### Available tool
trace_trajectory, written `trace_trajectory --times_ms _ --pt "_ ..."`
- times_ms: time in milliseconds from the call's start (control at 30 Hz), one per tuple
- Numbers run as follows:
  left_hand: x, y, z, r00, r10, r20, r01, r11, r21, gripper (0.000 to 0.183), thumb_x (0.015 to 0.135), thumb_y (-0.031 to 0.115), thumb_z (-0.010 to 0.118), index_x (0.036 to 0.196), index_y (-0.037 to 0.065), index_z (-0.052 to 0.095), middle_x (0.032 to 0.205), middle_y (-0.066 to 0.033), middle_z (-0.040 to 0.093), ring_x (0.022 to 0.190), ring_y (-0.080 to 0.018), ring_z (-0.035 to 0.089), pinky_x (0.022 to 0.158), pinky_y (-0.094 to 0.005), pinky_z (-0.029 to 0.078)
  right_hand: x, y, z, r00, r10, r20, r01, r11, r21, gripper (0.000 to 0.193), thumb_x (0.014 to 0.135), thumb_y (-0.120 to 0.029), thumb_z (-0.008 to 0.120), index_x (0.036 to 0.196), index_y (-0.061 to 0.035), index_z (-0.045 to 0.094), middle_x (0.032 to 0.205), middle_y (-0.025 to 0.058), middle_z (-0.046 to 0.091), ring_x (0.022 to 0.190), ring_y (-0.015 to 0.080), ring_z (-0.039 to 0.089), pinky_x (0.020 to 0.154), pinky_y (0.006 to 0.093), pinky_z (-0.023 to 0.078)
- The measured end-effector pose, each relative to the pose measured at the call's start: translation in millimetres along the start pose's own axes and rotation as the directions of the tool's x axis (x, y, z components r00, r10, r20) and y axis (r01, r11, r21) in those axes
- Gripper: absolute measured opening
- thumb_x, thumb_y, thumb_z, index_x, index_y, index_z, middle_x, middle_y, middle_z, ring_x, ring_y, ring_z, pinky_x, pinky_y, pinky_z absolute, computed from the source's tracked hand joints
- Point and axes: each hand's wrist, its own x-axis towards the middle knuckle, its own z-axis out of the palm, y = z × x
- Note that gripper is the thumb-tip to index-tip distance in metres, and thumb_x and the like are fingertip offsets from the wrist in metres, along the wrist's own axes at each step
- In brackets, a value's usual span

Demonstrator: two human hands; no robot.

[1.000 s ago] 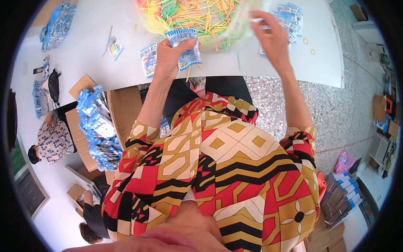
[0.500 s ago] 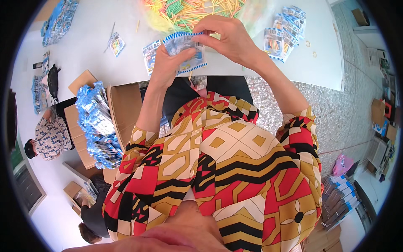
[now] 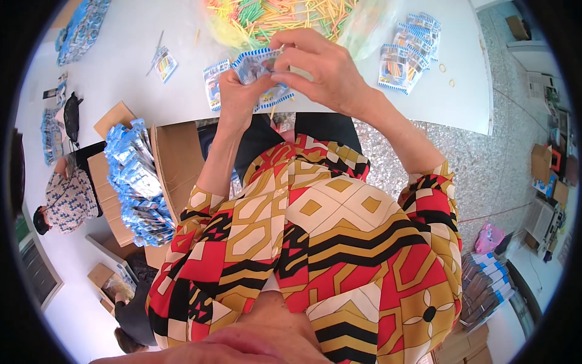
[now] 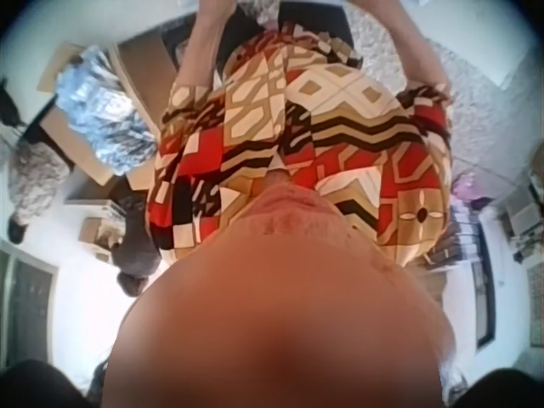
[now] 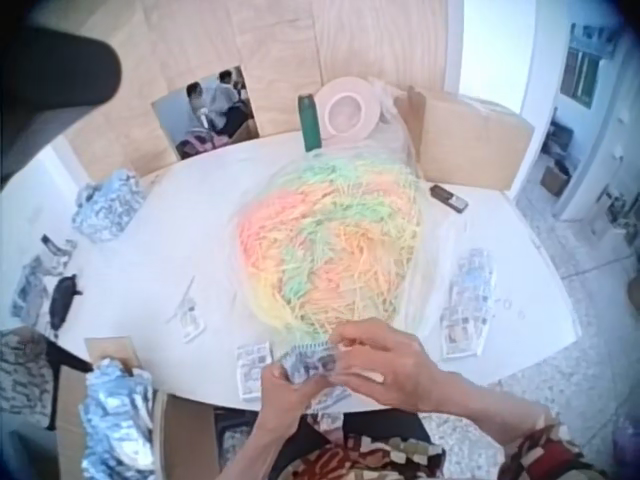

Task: Packing colorful rubber bands into individual small plastic bags.

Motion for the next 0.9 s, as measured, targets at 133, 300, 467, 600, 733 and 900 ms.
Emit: trace_trajectory --times_ms 133,300,467,600,733,900 --pt "-3.6 0.6 -4.2 0.999 -0.027 -0.026 0.028 0.998 0.058 0.02 0.071 -0.002 0.069 0.09 -0.002 0.064 0.083 -0.005 0.066 0.068 -0.0081 0.06 0.062 -0.0223 0.05 6.8 11.6 -5.6 0.994 0.113 0.008 -0.113 0.977 0.178 0.012 0.076 -0.004 0.065 0.086 -0.002 0.059 0.106 0.0094 0.057 0.085 0.0167 0.057 0.072 0.0253 0.046" --pt "-6.8 -0.7 -15.7 0.993 -0.028 -0.119 0.022 0.999 -0.046 0.021 0.07 -0.002 0.071 0.09 -0.001 0.065 0.084 -0.0054 0.066 0.071 -0.0088 0.061 0.066 -0.0236 0.05 16.0 81.5 -7.0 0.871 0.478 0.115 -0.472 0.878 -0.08 0.017 0.081 -0.01 0.061 0.096 -0.0033 0.061 0.092 0.0069 0.06 0.074 0.012 0.055 0.066 0.024 0.045" --pt "-8.8 -0.7 -22.6 0.987 -0.022 -0.162 0.005 0.995 -0.103 0.022 0.069 -0.002 0.072 0.089 0.001 0.065 0.084 -0.0058 0.066 0.072 -0.0092 0.061 0.067 -0.0244 0.05 30.7 120.1 25.1 0.905 0.354 0.237 -0.303 0.926 -0.226 0.023 0.079 -0.014 0.061 0.1 -0.0037 0.061 0.089 0.0108 0.061 0.073 0.0204 0.057 0.067 0.0318 0.046" --pt "-11.4 1.4 -26.7 0.987 -0.024 -0.159 0.007 0.994 -0.107 0.022 0.069 -0.002 0.072 0.09 0.001 0.064 0.085 -0.0062 0.066 0.073 -0.0101 0.062 0.068 -0.025 0.05 43.4 141.7 45.5 0.921 0.237 0.309 -0.109 0.919 -0.378 0.024 0.078 -0.016 0.058 0.097 -0.0023 0.06 0.093 0.014 0.061 0.08 0.0303 0.058 0.071 0.0403 0.045" --pt "-12.3 4.2 -27.1 0.987 -0.021 -0.159 0.003 0.994 -0.113 0.022 0.07 -0.002 0.072 0.09 0.0 0.064 0.084 -0.0065 0.066 0.073 -0.0104 0.062 0.069 -0.0252 0.05 51.9 148.1 56.4 0.929 0.187 0.32 -0.048 0.916 -0.397 0.022 0.077 -0.013 0.057 0.095 -0.0005 0.059 0.091 0.0164 0.06 0.083 0.0322 0.058 0.071 0.0406 0.045" --pt "-13.5 5.3 -26.2 0.986 -0.006 -0.164 -0.013 0.993 -0.115 0.021 0.07 -0.003 0.071 0.089 0.0 0.065 0.084 -0.0066 0.066 0.072 -0.0103 0.062 0.068 -0.0249 0.05 65.8 133.3 58.4 0.788 0.439 0.432 -0.194 0.843 -0.502 0.016 0.076 -0.009 0.054 0.088 0.0005 0.054 0.084 0.018 0.059 0.084 0.034 0.057 0.071 0.0424 0.045"
